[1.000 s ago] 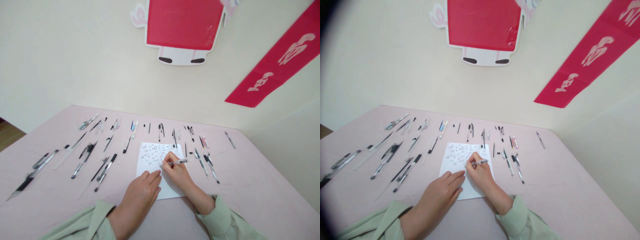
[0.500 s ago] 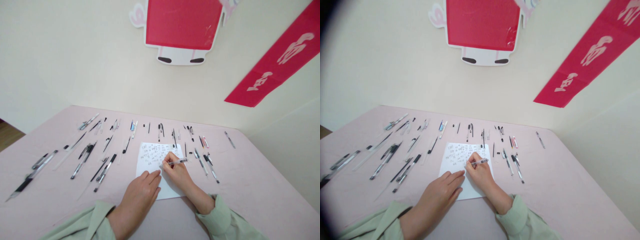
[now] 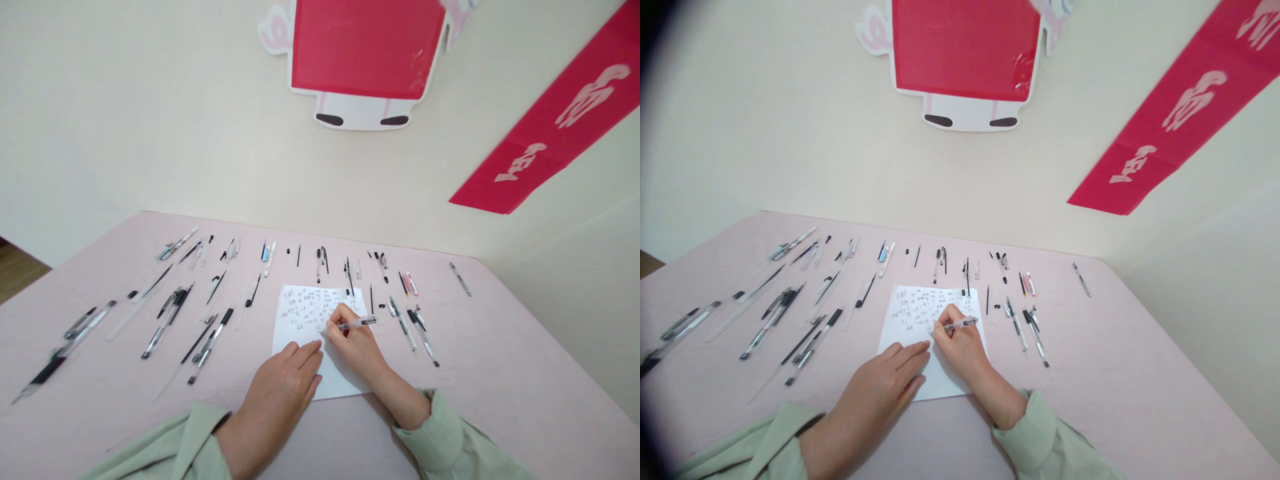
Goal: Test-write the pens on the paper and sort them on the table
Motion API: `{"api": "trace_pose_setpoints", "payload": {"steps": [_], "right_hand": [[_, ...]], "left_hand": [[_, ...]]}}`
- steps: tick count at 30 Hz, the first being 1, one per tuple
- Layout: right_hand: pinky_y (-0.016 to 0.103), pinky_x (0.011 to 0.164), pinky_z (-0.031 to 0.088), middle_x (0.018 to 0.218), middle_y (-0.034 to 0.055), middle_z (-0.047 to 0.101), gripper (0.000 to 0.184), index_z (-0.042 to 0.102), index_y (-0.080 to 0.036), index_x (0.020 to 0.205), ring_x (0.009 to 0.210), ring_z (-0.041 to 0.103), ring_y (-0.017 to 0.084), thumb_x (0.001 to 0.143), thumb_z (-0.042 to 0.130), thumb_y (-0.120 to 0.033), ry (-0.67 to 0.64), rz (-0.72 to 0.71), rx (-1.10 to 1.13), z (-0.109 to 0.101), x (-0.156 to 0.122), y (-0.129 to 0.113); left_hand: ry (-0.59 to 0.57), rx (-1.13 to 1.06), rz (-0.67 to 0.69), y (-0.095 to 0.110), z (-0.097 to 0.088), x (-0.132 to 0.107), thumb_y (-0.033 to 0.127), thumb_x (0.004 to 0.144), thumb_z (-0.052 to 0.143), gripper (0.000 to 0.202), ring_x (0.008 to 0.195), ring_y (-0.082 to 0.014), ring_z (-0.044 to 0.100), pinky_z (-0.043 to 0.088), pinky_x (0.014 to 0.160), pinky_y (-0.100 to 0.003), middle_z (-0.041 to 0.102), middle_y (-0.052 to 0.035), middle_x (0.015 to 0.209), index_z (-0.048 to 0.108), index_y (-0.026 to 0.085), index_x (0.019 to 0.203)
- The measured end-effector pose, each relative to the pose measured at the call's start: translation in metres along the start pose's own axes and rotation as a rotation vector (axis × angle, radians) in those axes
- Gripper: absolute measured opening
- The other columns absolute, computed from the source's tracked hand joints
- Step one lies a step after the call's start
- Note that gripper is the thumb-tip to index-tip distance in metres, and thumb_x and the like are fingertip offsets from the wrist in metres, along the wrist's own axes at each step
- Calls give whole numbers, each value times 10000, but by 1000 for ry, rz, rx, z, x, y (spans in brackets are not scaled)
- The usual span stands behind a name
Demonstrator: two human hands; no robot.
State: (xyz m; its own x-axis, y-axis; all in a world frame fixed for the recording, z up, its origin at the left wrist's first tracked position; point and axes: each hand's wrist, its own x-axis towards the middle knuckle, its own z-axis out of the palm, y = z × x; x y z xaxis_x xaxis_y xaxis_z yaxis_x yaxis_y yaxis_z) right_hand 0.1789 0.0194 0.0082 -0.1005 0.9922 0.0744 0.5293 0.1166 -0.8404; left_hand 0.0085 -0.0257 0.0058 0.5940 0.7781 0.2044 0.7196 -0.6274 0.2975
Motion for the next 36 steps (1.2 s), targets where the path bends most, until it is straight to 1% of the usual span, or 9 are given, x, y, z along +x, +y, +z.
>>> {"api": "trace_pose_setpoints", "payload": {"steps": [3, 8, 12, 17, 22, 26, 30, 36], "right_hand": [[251, 571, 351, 594, -55, 427, 140, 411, -230, 682, 567, 443, 134, 812, 462, -246, -11, 3, -6, -1, 0, 0], [249, 565, 348, 579, -57, 415, 144, 401, -230, 674, 559, 438, 132, 805, 461, -232, 8, -4, -2, -1, 1, -1], [251, 567, 343, 590, -58, 415, 134, 407, -228, 679, 558, 436, 129, 803, 458, -221, 5, -6, 4, 0, 2, 0], [253, 577, 345, 594, -59, 414, 139, 405, -228, 679, 564, 442, 130, 809, 456, -225, 7, -8, -7, 0, 1, 0], [249, 565, 346, 586, -57, 418, 140, 406, -229, 675, 559, 441, 132, 804, 460, -217, 11, -7, -13, -2, 2, -1], [252, 582, 361, 601, -54, 437, 138, 415, -228, 682, 567, 451, 132, 814, 456, -226, 22, -10, -12, -2, 2, 1], [250, 576, 358, 602, -52, 436, 138, 409, -229, 682, 574, 446, 135, 812, 456, -225, 22, -31, -16, -2, 2, 1], [258, 584, 351, 595, -55, 418, 147, 389, -232, 676, 572, 445, 137, 811, 447, -221, 15, -7, -28, -2, 2, -2]], "left_hand": [[4, -7, 3, 0, -1, 1, 151, 884, 529, 220, 976, -235, 628, 543, 841, -396, 660, -74, 1215, 611, 180, 1086], [-21, 12, -5, 0, 0, 0, 142, 864, 563, 226, 973, -241, 627, 537, 853, -399, 655, -73, 1226, 618, 171, 1081], [7, -12, -5, 0, 2, 0, 143, 869, 555, 226, 980, -239, 627, 532, 851, -405, 657, -73, 1221, 613, 184, 1083], [16, -4, -6, -1, 2, 0, 154, 876, 546, 222, 958, -235, 628, 535, 835, -393, 657, -75, 1221, 611, 182, 1087], [25, -14, -1, -1, 3, -2, 164, 887, 532, 215, 982, -234, 624, 532, 855, -395, 658, -77, 1217, 610, 183, 1087], [41, -24, -7, -1, 3, -2, 171, 900, 510, 202, 966, -229, 629, 537, 835, -391, 662, -78, 1208, 616, 194, 1070], [21, -9, -6, 0, 1, 0, 170, 895, 518, 203, 959, -229, 628, 541, 832, -389, 661, -78, 1212, 621, 186, 1069], [-1, 5, -7, 1, -1, 1, 157, 872, 553, 211, 953, -234, 627, 543, 837, -392, 662, -75, 1214, 624, 179, 1069]]}}
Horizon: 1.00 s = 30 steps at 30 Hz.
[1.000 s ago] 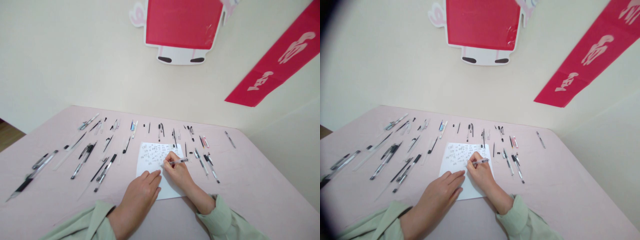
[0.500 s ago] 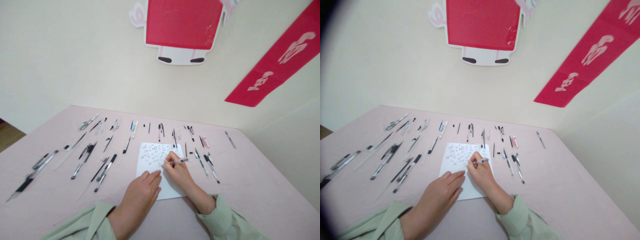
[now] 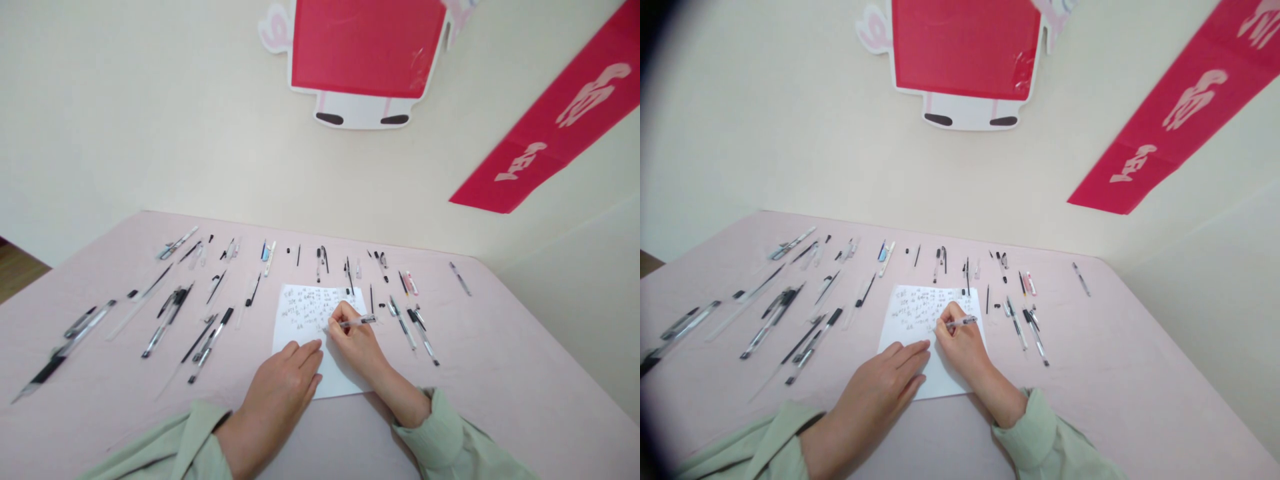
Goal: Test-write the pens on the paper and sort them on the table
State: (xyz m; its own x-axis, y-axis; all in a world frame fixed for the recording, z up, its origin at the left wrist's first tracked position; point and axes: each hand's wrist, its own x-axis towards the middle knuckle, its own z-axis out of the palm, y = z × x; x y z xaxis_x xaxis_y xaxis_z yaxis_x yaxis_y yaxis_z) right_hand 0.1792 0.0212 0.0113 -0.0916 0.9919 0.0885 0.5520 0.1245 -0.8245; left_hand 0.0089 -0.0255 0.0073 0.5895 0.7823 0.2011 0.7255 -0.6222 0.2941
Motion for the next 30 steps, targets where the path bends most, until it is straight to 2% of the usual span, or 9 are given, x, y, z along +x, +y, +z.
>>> {"api": "trace_pose_setpoints", "payload": {"steps": [6, 15, 30], "right_hand": [[256, 576, 348, 594, -56, 415, 143, 391, -231, 671, 563, 443, 134, 801, 450, -219, 4, -10, -3, 0, 0, 0], [258, 582, 346, 604, -56, 422, 141, 398, -229, 679, 567, 446, 133, 810, 449, -219, -5, -16, -3, 0, 0, 2], [252, 583, 343, 592, -56, 425, 133, 402, -228, 671, 574, 448, 135, 793, 450, -207, 9, -12, 1, 0, 0, 2]], "left_hand": [[31, -29, 3, -1, 2, 0, 171, 909, 480, 215, 968, -227, 636, 542, 831, -389, 667, -81, 1202, 622, 193, 1070], [45, -43, -2, -1, 3, -2, 171, 898, 517, 202, 966, -225, 629, 536, 828, -383, 664, -74, 1202, 613, 194, 1074], [8, 0, 4, -1, 2, -1, 173, 897, 517, 209, 964, -233, 623, 537, 839, -396, 654, -84, 1224, 618, 171, 1080]]}}
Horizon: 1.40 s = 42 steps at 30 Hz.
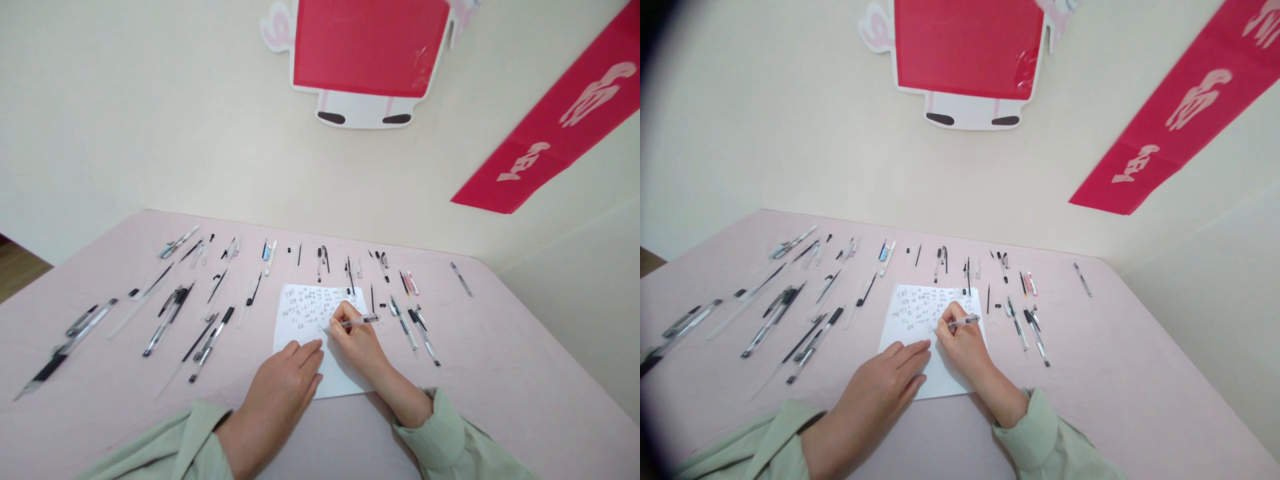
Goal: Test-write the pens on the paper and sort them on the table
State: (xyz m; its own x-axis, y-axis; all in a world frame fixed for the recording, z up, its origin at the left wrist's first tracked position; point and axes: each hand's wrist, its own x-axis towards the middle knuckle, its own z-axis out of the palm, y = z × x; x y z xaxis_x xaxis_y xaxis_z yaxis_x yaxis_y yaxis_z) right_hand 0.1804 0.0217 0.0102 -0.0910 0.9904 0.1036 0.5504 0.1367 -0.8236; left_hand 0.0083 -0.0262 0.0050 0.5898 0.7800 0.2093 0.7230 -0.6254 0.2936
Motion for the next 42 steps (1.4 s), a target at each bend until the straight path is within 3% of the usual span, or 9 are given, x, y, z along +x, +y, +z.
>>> {"api": "trace_pose_setpoints", "payload": {"steps": [42], "right_hand": [[252, 588, 330, 599, -60, 415, 130, 401, -222, 662, 571, 436, 128, 777, 454, -191, 6, -19, 18, -2, 1, 1]], "left_hand": [[-24, -4, -1, 0, 1, 1, 158, 859, 581, 237, 970, -249, 621, 544, 847, -413, 650, -75, 1234, 613, 169, 1094]]}}
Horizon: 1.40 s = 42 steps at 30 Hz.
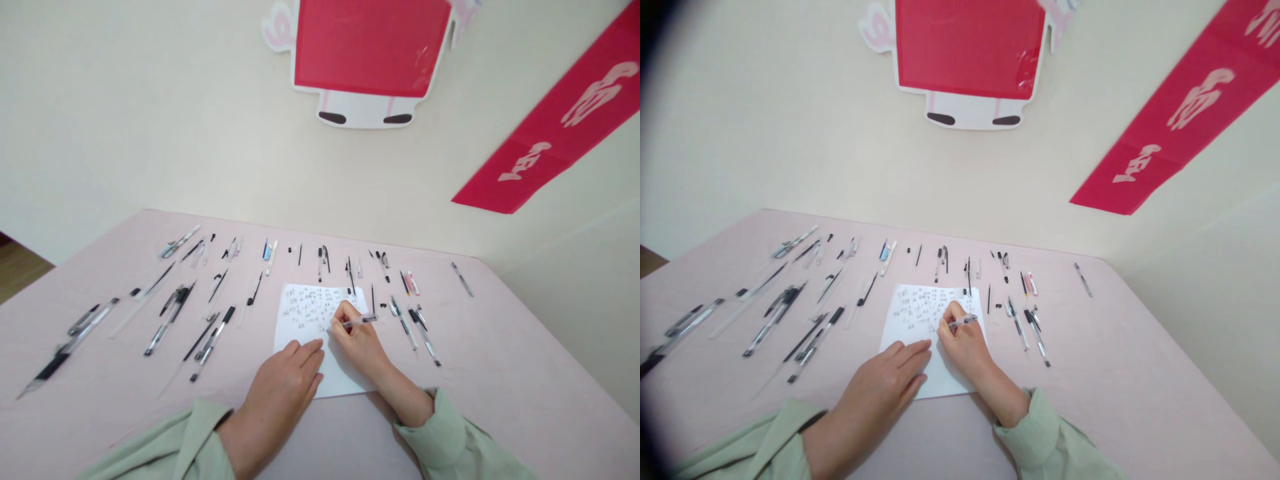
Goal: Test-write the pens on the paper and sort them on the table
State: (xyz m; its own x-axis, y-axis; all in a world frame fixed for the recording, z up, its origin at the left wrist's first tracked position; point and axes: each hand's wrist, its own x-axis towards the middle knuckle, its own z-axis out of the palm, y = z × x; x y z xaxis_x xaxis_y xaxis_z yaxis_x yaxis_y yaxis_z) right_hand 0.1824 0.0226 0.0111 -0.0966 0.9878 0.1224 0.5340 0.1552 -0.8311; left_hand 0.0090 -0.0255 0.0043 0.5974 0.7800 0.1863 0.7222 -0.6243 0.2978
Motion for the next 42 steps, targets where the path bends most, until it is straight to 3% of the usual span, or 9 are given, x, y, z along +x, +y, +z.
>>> {"api": "trace_pose_setpoints", "payload": {"steps": [6, 11, 17, 20, 23, 27, 35, 42], "right_hand": [[236, 542, 348, 547, -69, 462, 174, 429, -216, 665, 509, 438, 109, 817, 496, -267, 8, 98, 287, -3, 4, 5], [219, 507, 333, 552, -63, 523, 177, 463, -203, 718, 464, 417, 85, 836, 536, -312, -172, 129, 409, -2, 2, -2], [207, 499, 336, 624, -45, 548, 177, 542, -185, 744, 501, 429, 81, 822, 608, -330, -346, 88, 441, 0, -3, -12], [218, 528, 366, 733, -12, 599, 266, 617, -180, 832, 527, 445, 82, 826, 619, -445, -326, 92, 601, -1, -1, -9], [252, 553, 414, 928, 59, 662, 476, 651, -182, 938, 540, 491, 95, 864, 475, -618, -265, 203, 954, -5, 4, -4], [278, 591, 474, 895, 87, 694, 554, 672, -162, 920, 599, 580, 133, 891, 397, -642, -242, 364, 1244, -9, 10, -2], [245, 632, 505, 865, 81, 698, 454, 682, -137, 889, 633, 625, 122, 929, 439, -519, -270, 422, 1337, -9, 12, 1], [252, 630, 498, 846, 76, 687, 431, 680, -142, 861, 620, 604, 123, 914, 473, -516, -260, 427, 1316, -9, 12, -1]], "left_hand": [[48, -146, -56, -3, -4, 0, 175, 878, 546, 218, 995, -237, 615, 530, 863, -398, 643, -70, 1196, 589, 195, 1090], [150, -364, -245, -9, -9, 4, 246, 905, 504, 233, 926, -192, 625, 533, 737, -308, 585, -65, 1152, 520, 222, 1137], [121, -484, -257, -13, -11, 6, 263, 932, 442, 152, 805, -160, 602, 478, 698, -274, 589, -23, 984, 590, 233, 952], [141, -518, -292, -15, -12, 8, 273, 935, 441, 155, 782, -160, 579, 457, 700, -277, 579, -15, 908, 585, 224, 908], [183, -518, -341, -20, -12, 11, 268, 918, 469, 130, 760, -163, 562, 447, 688, -280, 568, -14, 865, 570, 214, 857], [214, -519, -353, -25, -12, 14, 259, 904, 469, 121, 689, -152, 545, 445, 651, -281, 562, -14, 851, 561, 208, 844], [212, -543, -365, -27, -10, 15, 245, 878, 493, 100, 660, -148, 547, 451, 642, -287, 567, -12, 842, 576, 204, 839], [192, -563, -367, -28, -10, 14, 242, 878, 490, 110, 660, -149, 547, 446, 645, -289, 561, -10, 833, 586, 204, 842]]}}
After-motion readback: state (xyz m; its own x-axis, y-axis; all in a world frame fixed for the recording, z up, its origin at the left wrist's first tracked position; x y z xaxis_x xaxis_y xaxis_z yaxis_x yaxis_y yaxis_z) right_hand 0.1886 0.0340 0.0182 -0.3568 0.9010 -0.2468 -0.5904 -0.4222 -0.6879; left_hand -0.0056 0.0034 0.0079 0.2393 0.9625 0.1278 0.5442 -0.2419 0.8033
